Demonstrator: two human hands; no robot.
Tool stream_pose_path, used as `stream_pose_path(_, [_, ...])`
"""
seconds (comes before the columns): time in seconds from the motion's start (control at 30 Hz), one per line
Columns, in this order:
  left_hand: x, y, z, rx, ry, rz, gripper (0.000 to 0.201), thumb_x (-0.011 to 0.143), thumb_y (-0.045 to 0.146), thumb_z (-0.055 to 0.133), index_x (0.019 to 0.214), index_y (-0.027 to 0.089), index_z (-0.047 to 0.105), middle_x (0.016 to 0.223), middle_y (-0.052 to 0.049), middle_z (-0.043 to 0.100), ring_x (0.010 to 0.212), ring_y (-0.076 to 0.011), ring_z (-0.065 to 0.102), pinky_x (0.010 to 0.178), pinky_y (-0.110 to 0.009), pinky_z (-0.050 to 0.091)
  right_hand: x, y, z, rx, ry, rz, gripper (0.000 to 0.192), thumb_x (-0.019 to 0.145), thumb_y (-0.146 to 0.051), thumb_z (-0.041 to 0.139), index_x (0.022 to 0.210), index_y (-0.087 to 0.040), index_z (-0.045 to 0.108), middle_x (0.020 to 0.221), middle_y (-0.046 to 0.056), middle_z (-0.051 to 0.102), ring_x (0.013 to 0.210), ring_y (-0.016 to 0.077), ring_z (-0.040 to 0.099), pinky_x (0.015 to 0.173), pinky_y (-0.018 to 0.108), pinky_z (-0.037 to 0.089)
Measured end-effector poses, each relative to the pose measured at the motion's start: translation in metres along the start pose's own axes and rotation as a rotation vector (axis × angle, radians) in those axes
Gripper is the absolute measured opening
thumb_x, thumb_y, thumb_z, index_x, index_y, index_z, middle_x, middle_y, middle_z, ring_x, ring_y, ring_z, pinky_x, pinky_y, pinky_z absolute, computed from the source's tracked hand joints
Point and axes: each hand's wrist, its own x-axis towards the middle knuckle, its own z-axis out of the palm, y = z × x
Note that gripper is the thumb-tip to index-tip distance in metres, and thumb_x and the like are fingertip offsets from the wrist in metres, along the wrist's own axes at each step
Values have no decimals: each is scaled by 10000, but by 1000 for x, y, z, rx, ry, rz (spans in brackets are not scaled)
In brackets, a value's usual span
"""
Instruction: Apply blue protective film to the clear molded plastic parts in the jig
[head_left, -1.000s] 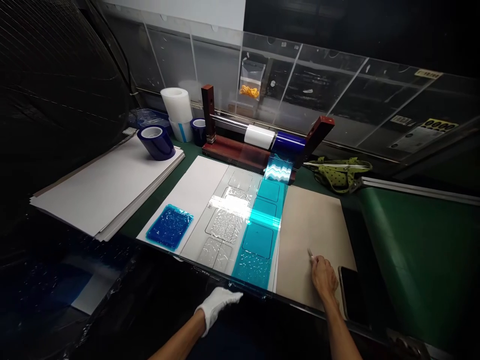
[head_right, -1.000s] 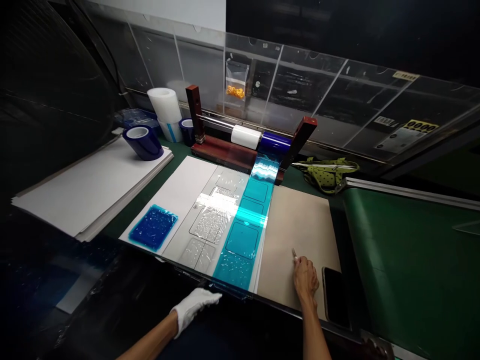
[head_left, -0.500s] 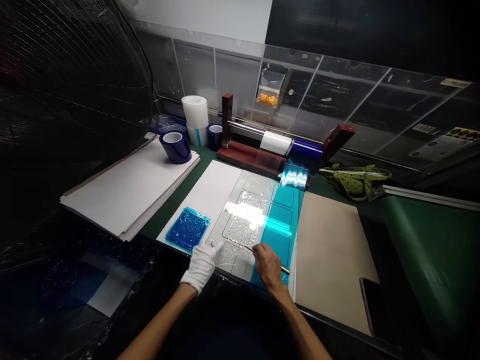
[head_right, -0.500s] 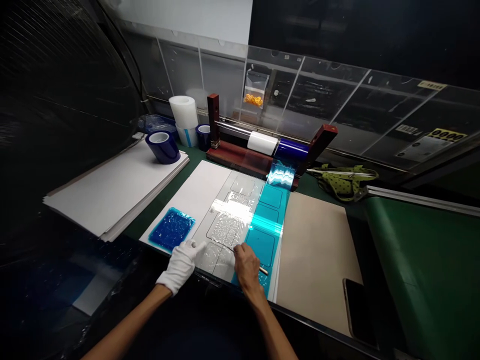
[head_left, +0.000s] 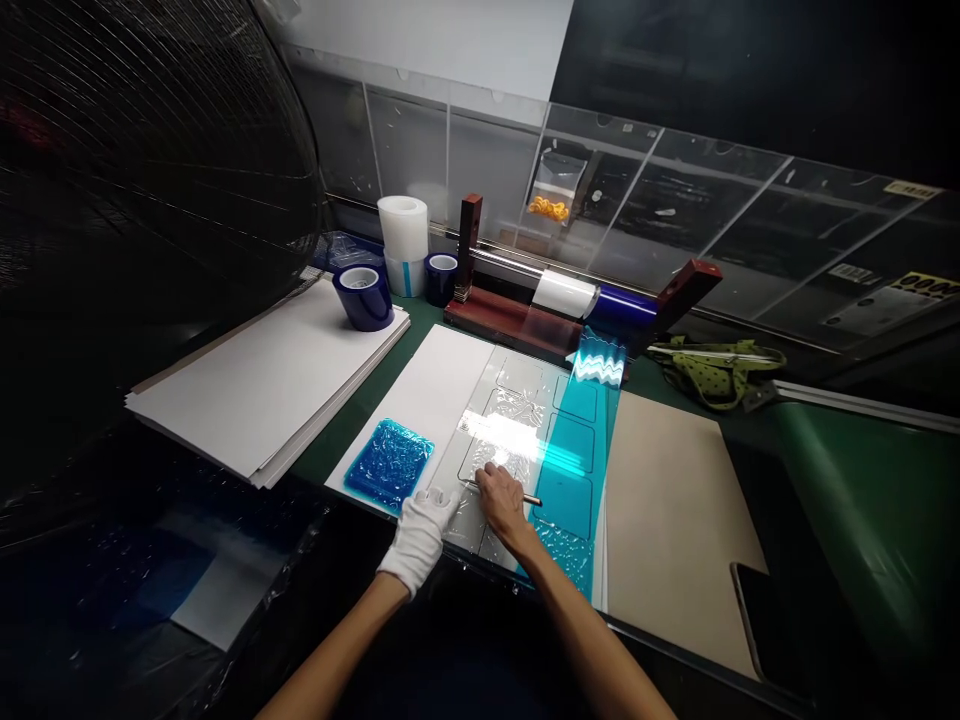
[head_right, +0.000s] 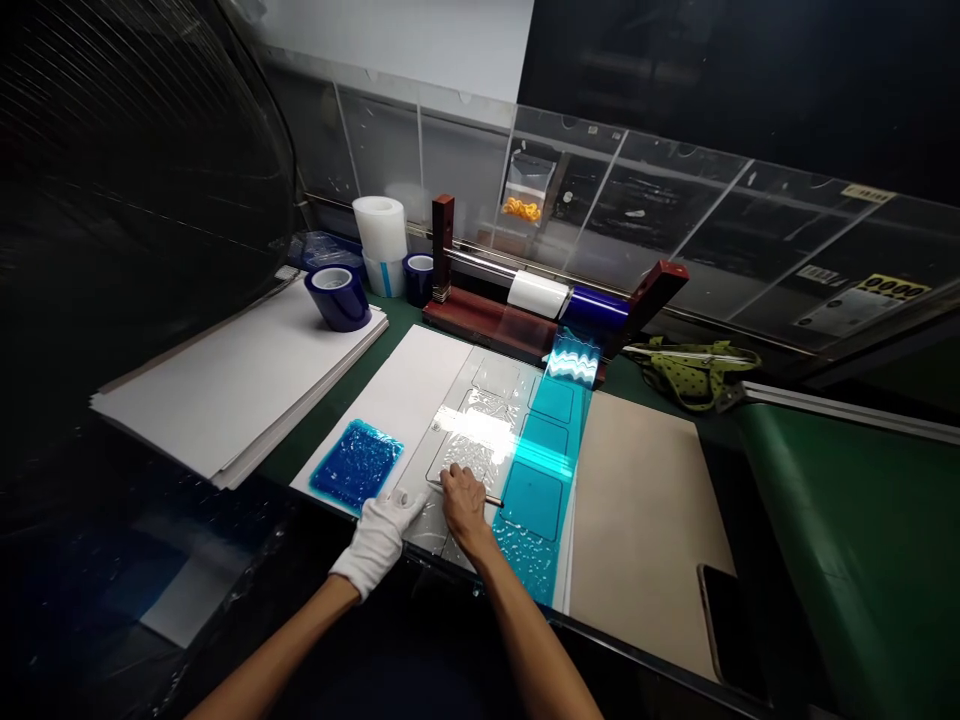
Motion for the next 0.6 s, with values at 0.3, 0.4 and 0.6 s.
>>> stream_pose_path(0.3, [-44,-3,39,-66,242,31,871,615,370,754,1398,220,402,1219,-136,479,1088,-295,431,949,-440,315,-45,54,-2,-65,8,77,261,935,-105,317,817,-165,542,896,40,541,808,160,448,542,309,117])
stream_pose_path(0.4, [-46,-4,43,-66,348,67,566,785,337,628,1324,219,506,1131,-133,519,1010,-258,465,895,-403,345,-60,69,-3,-80,17,113,285,929,-83,304,804,-159,548,872,50,535,784,158,445,541,317,103])
stream_pose_path(0.6, [-46,-10,36,-80,488,138,367,872,356,540,1228,286,597,987,-115,583,935,-245,511,847,-407,356,-88,86,-11,-27,57,173,256,916,-102,363,810,-175,584,851,42,561,785,161,482,544,297,144])
